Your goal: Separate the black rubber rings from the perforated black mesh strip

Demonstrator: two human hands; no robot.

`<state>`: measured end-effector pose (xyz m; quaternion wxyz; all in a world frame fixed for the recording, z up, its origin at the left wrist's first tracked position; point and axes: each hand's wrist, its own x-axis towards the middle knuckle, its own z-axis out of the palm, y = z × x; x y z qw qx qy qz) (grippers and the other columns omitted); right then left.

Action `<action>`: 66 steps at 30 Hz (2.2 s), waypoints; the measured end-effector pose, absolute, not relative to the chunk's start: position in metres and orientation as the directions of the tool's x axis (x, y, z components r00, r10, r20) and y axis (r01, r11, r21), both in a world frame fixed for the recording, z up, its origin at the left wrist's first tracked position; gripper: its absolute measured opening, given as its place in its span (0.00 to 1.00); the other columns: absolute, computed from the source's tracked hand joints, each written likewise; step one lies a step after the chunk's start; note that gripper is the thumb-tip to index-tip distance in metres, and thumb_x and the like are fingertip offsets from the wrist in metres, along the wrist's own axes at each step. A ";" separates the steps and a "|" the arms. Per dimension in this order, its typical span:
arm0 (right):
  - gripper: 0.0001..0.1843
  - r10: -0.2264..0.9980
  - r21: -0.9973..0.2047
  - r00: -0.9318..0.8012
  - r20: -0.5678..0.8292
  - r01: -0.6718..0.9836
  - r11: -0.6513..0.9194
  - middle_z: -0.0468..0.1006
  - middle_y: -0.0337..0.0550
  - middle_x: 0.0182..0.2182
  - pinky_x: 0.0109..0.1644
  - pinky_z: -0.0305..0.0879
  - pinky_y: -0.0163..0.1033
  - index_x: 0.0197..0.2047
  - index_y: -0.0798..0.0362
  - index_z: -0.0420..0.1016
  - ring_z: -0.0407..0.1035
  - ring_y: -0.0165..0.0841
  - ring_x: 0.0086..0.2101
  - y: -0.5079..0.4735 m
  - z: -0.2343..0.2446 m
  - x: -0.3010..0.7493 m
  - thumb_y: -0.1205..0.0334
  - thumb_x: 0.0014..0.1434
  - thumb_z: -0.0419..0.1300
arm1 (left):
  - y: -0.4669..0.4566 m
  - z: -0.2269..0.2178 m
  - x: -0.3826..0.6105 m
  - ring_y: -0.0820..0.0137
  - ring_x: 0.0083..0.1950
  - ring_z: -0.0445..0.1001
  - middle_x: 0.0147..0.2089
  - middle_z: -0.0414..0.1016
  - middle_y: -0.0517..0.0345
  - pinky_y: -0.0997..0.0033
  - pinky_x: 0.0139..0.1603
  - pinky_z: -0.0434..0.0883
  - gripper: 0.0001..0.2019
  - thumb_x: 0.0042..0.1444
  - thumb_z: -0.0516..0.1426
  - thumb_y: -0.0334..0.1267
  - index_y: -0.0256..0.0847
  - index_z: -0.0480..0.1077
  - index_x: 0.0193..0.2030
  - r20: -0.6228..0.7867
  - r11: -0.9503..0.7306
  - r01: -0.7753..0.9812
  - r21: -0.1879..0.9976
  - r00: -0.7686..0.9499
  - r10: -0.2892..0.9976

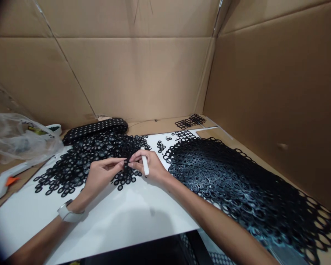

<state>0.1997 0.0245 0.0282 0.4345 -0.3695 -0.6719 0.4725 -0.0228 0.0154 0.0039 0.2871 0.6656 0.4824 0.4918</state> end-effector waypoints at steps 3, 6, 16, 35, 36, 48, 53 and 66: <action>0.09 0.919 -0.954 -0.308 0.245 0.092 0.285 0.80 0.40 0.32 0.36 0.67 0.39 0.38 0.50 0.82 0.70 0.33 0.30 0.029 0.028 0.208 0.54 0.63 0.72 | 0.027 0.011 -0.045 0.57 0.40 0.88 0.40 0.88 0.49 0.58 0.48 0.86 0.14 0.62 0.67 0.46 0.39 0.86 0.48 0.356 -0.299 0.337 0.893 -0.123 0.926; 0.10 0.929 -0.956 -0.276 0.248 0.088 0.281 0.83 0.43 0.35 0.43 0.71 0.42 0.40 0.51 0.83 0.75 0.36 0.36 0.038 0.028 0.218 0.55 0.60 0.73 | 0.042 0.022 -0.079 0.59 0.42 0.88 0.45 0.88 0.49 0.58 0.51 0.84 0.18 0.64 0.66 0.49 0.40 0.85 0.53 0.434 -0.272 0.461 0.845 -0.292 0.853; 0.16 0.925 -0.952 -0.245 0.291 0.019 0.305 0.80 0.39 0.32 0.36 0.68 0.39 0.36 0.50 0.80 0.72 0.34 0.32 0.033 0.037 0.212 0.47 0.59 0.75 | 0.038 0.007 -0.051 0.52 0.67 0.73 0.67 0.75 0.45 0.46 0.70 0.70 0.33 0.66 0.67 0.48 0.47 0.66 0.75 0.664 -0.629 0.700 0.339 0.295 0.687; 0.31 0.989 -0.990 -0.142 -0.044 0.138 -0.024 0.82 0.43 0.26 0.24 0.71 0.36 0.37 0.51 0.74 0.76 0.34 0.21 0.066 0.017 0.231 0.29 0.61 0.66 | 0.007 0.009 -0.030 0.62 0.59 0.84 0.63 0.82 0.52 0.62 0.62 0.80 0.23 0.71 0.58 0.28 0.47 0.74 0.70 0.785 -0.803 0.476 0.358 0.313 0.535; 0.29 0.989 -0.982 -0.142 -0.046 0.188 -0.019 0.81 0.41 0.25 0.24 0.70 0.36 0.37 0.50 0.73 0.76 0.34 0.21 0.065 0.017 0.230 0.31 0.60 0.69 | 0.002 0.009 -0.027 0.63 0.61 0.83 0.63 0.82 0.51 0.63 0.62 0.80 0.26 0.70 0.58 0.26 0.48 0.73 0.71 0.791 -0.841 0.446 0.306 0.374 0.485; 0.19 0.959 -0.812 -0.210 0.190 0.515 0.274 0.81 0.35 0.34 0.39 0.63 0.35 0.38 0.49 0.71 0.73 0.34 0.34 0.066 -0.005 0.228 0.67 0.51 0.77 | -0.027 0.018 -0.013 0.57 0.57 0.84 0.60 0.83 0.46 0.58 0.56 0.82 0.25 0.65 0.53 0.33 0.43 0.77 0.66 0.638 -0.889 0.125 0.440 0.654 0.407; 0.15 0.896 -0.616 -0.261 0.360 0.655 0.438 0.79 0.39 0.37 0.45 0.58 0.38 0.40 0.49 0.72 0.70 0.40 0.42 0.070 -0.013 0.224 0.67 0.58 0.74 | -0.021 0.015 -0.015 0.62 0.47 0.84 0.49 0.85 0.48 0.64 0.47 0.79 0.18 0.68 0.52 0.30 0.42 0.80 0.57 0.659 -0.864 0.137 0.485 0.593 0.463; 0.14 0.847 -0.757 -0.235 0.476 0.380 0.531 0.82 0.39 0.36 0.46 0.68 0.40 0.33 0.48 0.65 0.76 0.37 0.37 0.075 -0.007 0.226 0.67 0.62 0.68 | 0.017 -0.015 -0.029 0.69 0.36 0.79 0.37 0.79 0.58 0.71 0.38 0.75 0.11 0.77 0.53 0.43 0.44 0.74 0.46 0.556 -0.575 0.521 0.631 0.212 0.804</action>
